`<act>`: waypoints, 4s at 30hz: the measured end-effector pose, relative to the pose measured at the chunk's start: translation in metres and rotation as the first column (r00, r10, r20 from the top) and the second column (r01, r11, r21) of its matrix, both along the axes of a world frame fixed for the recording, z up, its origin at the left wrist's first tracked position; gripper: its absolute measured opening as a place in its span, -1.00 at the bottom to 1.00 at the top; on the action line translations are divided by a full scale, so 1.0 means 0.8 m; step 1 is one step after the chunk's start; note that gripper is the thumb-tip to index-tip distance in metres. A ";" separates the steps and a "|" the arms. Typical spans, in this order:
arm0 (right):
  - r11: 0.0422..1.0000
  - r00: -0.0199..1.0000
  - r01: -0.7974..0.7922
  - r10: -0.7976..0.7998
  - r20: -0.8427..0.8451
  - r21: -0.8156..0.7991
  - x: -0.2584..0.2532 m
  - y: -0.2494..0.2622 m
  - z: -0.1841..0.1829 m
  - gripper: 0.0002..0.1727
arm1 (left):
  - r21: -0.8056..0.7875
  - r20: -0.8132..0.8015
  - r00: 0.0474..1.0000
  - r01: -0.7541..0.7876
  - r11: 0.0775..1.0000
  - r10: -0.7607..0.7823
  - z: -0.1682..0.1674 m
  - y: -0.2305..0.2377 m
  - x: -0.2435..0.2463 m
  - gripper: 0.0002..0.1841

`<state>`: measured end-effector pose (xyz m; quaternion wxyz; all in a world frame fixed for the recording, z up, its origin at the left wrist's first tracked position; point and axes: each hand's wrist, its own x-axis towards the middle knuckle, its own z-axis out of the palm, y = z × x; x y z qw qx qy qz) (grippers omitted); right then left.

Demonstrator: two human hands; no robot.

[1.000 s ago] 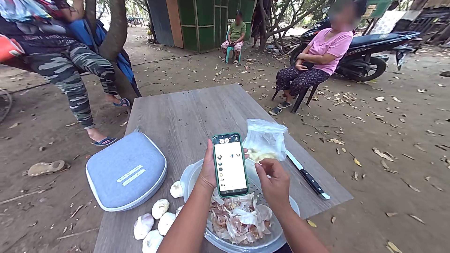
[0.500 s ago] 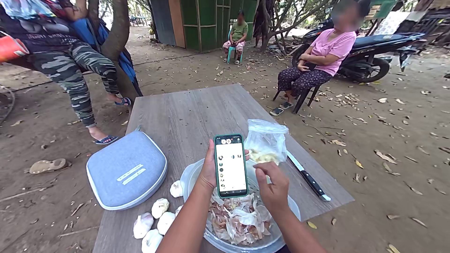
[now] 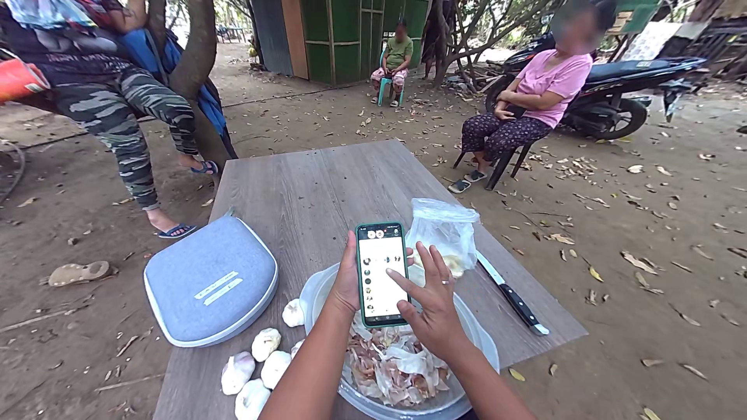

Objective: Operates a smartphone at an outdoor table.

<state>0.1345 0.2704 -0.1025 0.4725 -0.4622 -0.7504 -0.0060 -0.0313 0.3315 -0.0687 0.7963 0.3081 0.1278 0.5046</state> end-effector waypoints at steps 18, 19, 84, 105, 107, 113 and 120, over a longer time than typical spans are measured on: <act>0.998 0.966 0.034 -0.018 -0.258 0.058 0.010 0.002 0.003 -0.22 | 0.036 0.059 0.981 0.182 0.983 -0.184 -0.010 0.008 -0.002 -0.09; 0.998 0.966 0.032 -0.016 -0.258 0.060 0.010 0.002 0.003 -0.24 | 0.044 0.066 0.978 0.194 0.980 -0.196 -0.010 0.008 -0.001 -0.09; 0.517 0.996 -0.071 0.084 -0.032 -0.853 0.016 0.002 0.030 -0.67 | -0.013 -0.065 0.982 0.178 0.984 -0.178 -0.012 0.011 0.005 -0.12; 0.455 0.998 -0.032 -0.039 -0.056 -0.890 0.021 0.010 0.021 -0.46 | -0.354 -0.353 0.936 -0.137 0.925 0.004 0.008 0.021 0.015 -0.30; 0.464 0.999 0.002 -0.047 -0.022 -0.886 0.022 0.012 0.018 -0.45 | -0.335 -0.376 0.925 -0.083 0.938 -0.052 0.008 0.021 0.014 -0.25; 0.515 0.995 0.040 -0.094 -0.010 -0.856 0.024 0.012 0.016 -0.50 | -0.276 -0.431 0.892 0.011 0.961 -0.134 0.007 0.017 0.015 -0.17; 0.508 0.998 0.054 -0.062 0.026 -0.860 0.024 0.011 0.018 -0.46 | -0.253 -0.438 0.896 -0.046 0.966 -0.072 0.004 0.016 0.018 -0.25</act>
